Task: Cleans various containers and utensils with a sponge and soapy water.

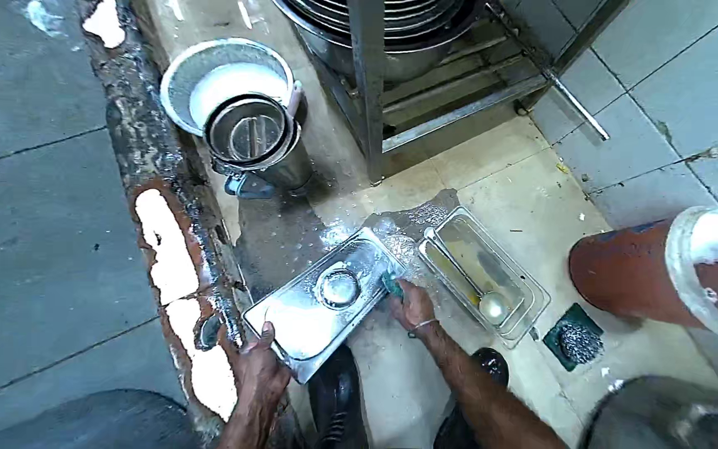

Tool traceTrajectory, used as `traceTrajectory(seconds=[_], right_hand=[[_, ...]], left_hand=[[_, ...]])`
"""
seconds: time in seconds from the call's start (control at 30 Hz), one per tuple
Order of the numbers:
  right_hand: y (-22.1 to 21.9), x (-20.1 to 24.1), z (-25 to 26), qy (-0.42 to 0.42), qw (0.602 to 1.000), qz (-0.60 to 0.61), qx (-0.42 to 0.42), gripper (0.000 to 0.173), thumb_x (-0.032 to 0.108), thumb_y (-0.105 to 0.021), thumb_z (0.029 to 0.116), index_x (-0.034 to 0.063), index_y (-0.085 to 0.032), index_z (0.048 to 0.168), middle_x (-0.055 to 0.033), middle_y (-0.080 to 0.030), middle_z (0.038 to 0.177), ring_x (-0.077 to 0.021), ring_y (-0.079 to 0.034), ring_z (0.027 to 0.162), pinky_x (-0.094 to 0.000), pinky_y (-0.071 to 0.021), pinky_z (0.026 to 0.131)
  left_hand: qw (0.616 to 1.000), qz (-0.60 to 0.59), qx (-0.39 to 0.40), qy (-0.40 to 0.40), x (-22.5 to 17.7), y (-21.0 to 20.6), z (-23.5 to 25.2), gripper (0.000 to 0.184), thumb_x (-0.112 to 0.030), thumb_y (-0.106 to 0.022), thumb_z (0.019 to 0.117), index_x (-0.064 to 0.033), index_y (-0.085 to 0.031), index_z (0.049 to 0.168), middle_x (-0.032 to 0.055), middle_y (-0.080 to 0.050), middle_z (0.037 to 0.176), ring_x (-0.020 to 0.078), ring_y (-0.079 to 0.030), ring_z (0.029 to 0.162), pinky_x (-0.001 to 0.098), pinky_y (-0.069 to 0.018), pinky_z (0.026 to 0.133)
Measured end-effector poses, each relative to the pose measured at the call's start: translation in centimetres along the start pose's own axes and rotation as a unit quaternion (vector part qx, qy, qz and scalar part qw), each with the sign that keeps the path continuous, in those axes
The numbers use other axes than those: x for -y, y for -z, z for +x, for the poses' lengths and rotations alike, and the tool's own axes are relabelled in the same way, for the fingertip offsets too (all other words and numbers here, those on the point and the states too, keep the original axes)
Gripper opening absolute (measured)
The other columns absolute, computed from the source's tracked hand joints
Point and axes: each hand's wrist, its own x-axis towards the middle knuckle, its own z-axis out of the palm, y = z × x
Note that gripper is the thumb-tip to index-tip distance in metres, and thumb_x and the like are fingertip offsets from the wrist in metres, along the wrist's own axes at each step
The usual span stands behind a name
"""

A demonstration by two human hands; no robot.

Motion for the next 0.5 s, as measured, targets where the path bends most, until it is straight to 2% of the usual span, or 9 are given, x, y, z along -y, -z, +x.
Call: traceTrajectory(seconds=[0.07, 0.13, 0.2, 0.27, 0.33, 0.37, 0.43, 0.5], right_hand=[[-0.6, 0.0, -2.3, 0.009, 0.994, 0.099, -0.055, 0.038, 0.015, -0.066, 0.0926, 0.0054, -0.069, 0.129, -0.0158, -0.075, 0.112, -0.0282, -0.072, 0.104, -0.0489, -0.0565, 0.096], [0.4, 0.2, -3.9, 0.033, 0.974, 0.169, -0.145, 0.038, 0.011, -0.069, 0.0876, 0.0023, -0.071, 0.124, -0.0156, -0.075, 0.108, -0.0246, -0.073, 0.098, -0.0449, -0.0587, 0.091], [3.2, 0.0, -4.6, 0.028, 0.95, 0.229, -0.21, 0.048, 0.005, -0.071, 0.0869, 0.0008, -0.064, 0.134, -0.0191, -0.072, 0.117, -0.0263, -0.071, 0.1, -0.046, -0.0586, 0.09], [6.8, -0.9, -4.2, -0.03, 0.939, 0.255, -0.23, 0.061, 0.006, -0.071, 0.0913, 0.0074, -0.051, 0.149, -0.0219, -0.067, 0.128, -0.0326, -0.07, 0.1, -0.0535, -0.0583, 0.086], [9.3, -2.1, -2.6, -0.11, 0.922, 0.298, -0.221, 0.062, 0.012, -0.065, 0.0958, 0.0157, -0.044, 0.155, -0.0235, -0.065, 0.128, -0.0385, -0.069, 0.097, -0.0595, -0.0568, 0.078], [10.1, -2.5, -1.6, -0.147, 0.913, 0.33, -0.192, 0.059, 0.015, -0.062, 0.0979, 0.0188, -0.044, 0.154, -0.0225, -0.064, 0.128, -0.038, -0.067, 0.097, -0.059, -0.056, 0.076], [11.2, -3.1, 0.3, -0.186, 0.9, 0.377, -0.117, 0.046, 0.015, -0.058, 0.1016, 0.0152, -0.049, 0.147, -0.0199, -0.064, 0.116, -0.0319, -0.066, 0.086, -0.0514, -0.0567, 0.068], [11.9, -3.7, 1.4, -0.193, 0.9, 0.387, -0.065, 0.039, 0.01, -0.054, 0.1009, 0.0106, -0.054, 0.14, -0.0178, -0.064, 0.105, -0.0277, -0.065, 0.077, -0.0458, -0.0566, 0.062]], left_hand=[[0.999, 0.036, -0.012, -0.027, -0.3, -0.6, 1.8, 0.033, -0.021, -0.049, 0.1086, -0.0024, -0.05, 0.135, 0.0122, -0.063, 0.113, 0.0161, -0.066, 0.096, 0.0393, -0.0581, 0.083], [0.996, 0.074, -0.03, -0.044, -0.9, -1.6, 3.3, 0.034, -0.02, -0.051, 0.1078, -0.002, -0.051, 0.136, 0.0124, -0.061, 0.117, 0.0159, -0.063, 0.098, 0.039, -0.0557, 0.085], [0.991, 0.122, -0.046, -0.037, -1.8, -1.9, 4.6, 0.035, -0.022, -0.053, 0.1065, -0.0031, -0.053, 0.135, 0.0125, -0.06, 0.118, 0.0174, -0.06, 0.099, 0.0413, -0.0534, 0.086], [0.984, 0.172, -0.034, -0.033, -2.5, -1.9, 5.8, 0.034, -0.025, -0.056, 0.1054, -0.0048, -0.055, 0.133, 0.011, -0.059, 0.11, 0.0169, -0.056, 0.09, 0.0403, -0.051, 0.078], [0.985, 0.172, 0.005, -0.021, -2.2, -1.4, 7.1, 0.037, -0.025, -0.055, 0.1056, -0.0079, -0.052, 0.138, 0.0089, -0.057, 0.108, 0.0151, -0.053, 0.084, 0.0369, -0.0492, 0.074], [0.986, 0.162, 0.023, -0.016, -1.8, -1.0, 7.5, 0.038, -0.023, -0.054, 0.1057, -0.0085, -0.05, 0.141, 0.0087, -0.056, 0.107, 0.0146, -0.053, 0.082, 0.0357, -0.0497, 0.073], [0.987, 0.153, 0.041, -0.021, -1.0, -0.6, 7.4, 0.036, -0.017, -0.052, 0.106, -0.006, -0.049, 0.141, 0.0093, -0.057, 0.106, 0.014, -0.056, 0.079, 0.0326, -0.0518, 0.069], [0.985, 0.158, 0.053, -0.037, -0.3, 0.0, 6.5, 0.036, -0.012, -0.051, 0.1064, -0.0029, -0.05, 0.141, 0.0152, -0.06, 0.122, 0.0191, -0.061, 0.092, 0.0371, -0.0541, 0.08]])
